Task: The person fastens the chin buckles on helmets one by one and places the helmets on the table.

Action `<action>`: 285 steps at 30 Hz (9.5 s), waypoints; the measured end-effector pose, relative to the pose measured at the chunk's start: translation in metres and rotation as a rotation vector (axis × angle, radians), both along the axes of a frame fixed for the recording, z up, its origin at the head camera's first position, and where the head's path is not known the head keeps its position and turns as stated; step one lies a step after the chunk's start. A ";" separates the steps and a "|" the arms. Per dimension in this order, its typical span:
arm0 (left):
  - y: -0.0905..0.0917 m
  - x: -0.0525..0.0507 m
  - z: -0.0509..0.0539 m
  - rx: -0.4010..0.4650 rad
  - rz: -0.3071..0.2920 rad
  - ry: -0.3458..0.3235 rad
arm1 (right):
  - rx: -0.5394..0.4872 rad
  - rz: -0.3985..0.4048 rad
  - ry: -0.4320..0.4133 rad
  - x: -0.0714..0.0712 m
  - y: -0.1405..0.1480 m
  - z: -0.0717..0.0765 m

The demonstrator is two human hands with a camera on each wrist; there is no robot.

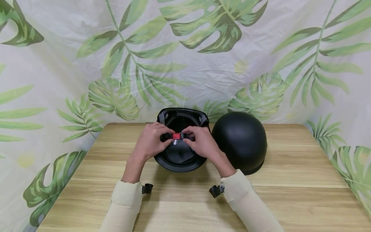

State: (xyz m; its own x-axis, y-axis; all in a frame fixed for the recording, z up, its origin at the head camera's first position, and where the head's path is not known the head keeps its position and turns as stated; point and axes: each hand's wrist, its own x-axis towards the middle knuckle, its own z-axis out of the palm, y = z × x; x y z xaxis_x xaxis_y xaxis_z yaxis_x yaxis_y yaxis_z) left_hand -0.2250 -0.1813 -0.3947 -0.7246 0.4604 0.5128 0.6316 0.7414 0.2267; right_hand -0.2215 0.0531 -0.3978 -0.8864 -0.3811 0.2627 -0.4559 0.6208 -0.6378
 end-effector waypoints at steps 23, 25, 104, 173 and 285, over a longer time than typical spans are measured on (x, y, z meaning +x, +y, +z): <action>-0.013 -0.002 -0.001 0.109 -0.043 -0.089 | 0.018 -0.054 0.088 0.009 0.006 0.011; -0.017 -0.002 -0.001 0.153 -0.053 -0.116 | -0.004 -0.074 0.119 0.011 0.011 0.013; -0.090 0.000 -0.011 0.666 -0.139 -0.477 | -0.259 -0.106 -0.153 0.025 0.036 -0.057; -0.076 -0.001 -0.004 0.654 -0.092 -0.469 | -0.359 -0.202 -0.389 0.019 0.025 -0.077; -0.072 -0.005 -0.014 0.659 -0.165 -0.531 | -0.538 -0.044 -0.303 0.027 -0.037 0.054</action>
State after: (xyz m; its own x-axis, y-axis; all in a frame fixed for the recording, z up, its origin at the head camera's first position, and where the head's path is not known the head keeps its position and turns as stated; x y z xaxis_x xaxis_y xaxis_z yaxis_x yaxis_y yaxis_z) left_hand -0.2303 -0.2534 -0.4086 -0.8940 0.3085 0.3249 0.4083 0.2625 0.8743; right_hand -0.1941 0.0162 -0.3435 -0.9635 -0.2271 0.1416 -0.1865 0.1905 -0.9638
